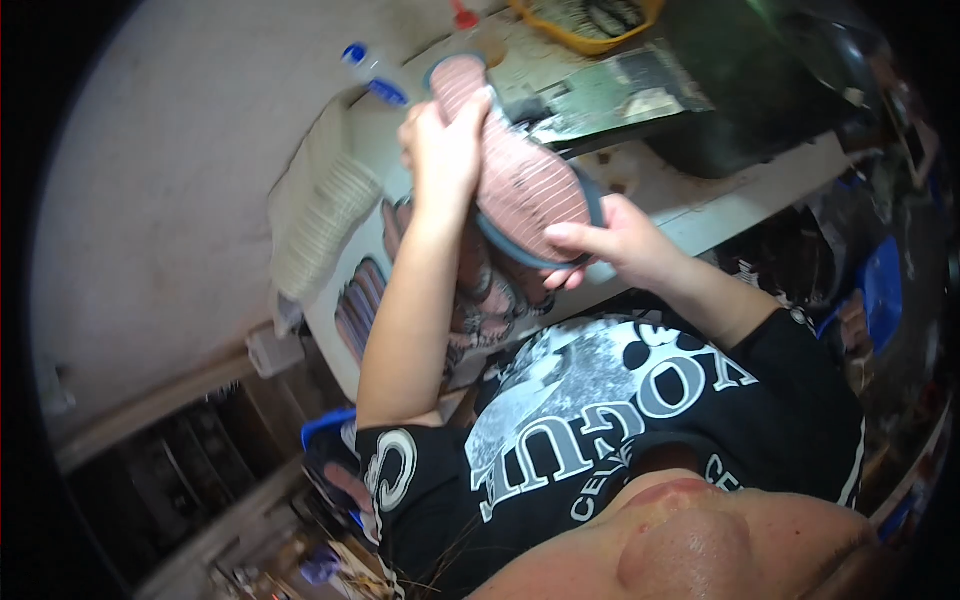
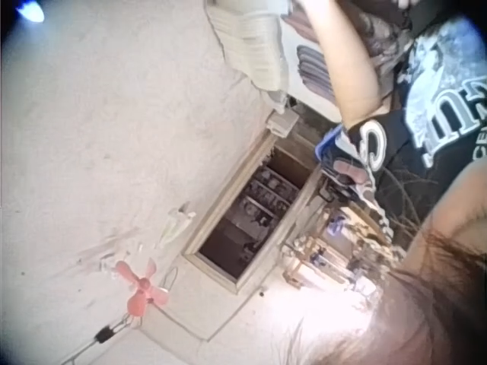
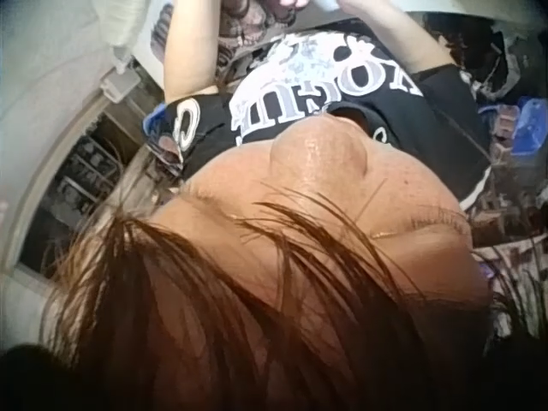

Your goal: The recorder is inspecting and assembling shoe insoles and soles by hand, ensuring alignment and stacking them in a manufacturing setting.

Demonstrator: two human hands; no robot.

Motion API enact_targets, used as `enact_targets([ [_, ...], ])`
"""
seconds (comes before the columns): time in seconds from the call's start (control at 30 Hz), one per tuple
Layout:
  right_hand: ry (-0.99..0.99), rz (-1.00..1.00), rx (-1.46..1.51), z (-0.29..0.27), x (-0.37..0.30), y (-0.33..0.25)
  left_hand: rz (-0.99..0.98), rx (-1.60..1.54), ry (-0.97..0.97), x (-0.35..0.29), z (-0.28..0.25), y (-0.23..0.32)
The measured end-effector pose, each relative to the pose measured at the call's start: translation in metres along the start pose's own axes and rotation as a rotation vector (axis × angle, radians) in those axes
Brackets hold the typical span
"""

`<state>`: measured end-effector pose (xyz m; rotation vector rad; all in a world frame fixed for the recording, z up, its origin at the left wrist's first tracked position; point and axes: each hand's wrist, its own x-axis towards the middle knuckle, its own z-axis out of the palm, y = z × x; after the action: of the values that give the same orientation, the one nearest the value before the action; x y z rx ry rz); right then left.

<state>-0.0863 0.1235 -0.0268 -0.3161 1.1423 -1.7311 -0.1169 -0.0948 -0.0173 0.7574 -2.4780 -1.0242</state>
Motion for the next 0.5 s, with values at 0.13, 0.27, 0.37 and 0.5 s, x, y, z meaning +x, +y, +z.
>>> enact_targets([
  [0.13,0.059,-0.086,0.183,0.009,-0.003,0.003,-0.097,-0.374,-0.249,0.007,0.000,0.005],
  [0.27,0.077,-0.184,0.160,0.016,0.003,0.014,0.067,-0.235,-0.244,0.026,-0.001,-0.027],
  [0.37,0.095,-0.205,0.178,0.021,0.005,0.017,0.346,0.031,-0.095,0.019,-0.005,-0.022],
  [0.5,0.101,-0.263,0.172,0.021,0.006,0.011,0.614,-0.073,-0.870,0.015,-0.038,0.020],
])
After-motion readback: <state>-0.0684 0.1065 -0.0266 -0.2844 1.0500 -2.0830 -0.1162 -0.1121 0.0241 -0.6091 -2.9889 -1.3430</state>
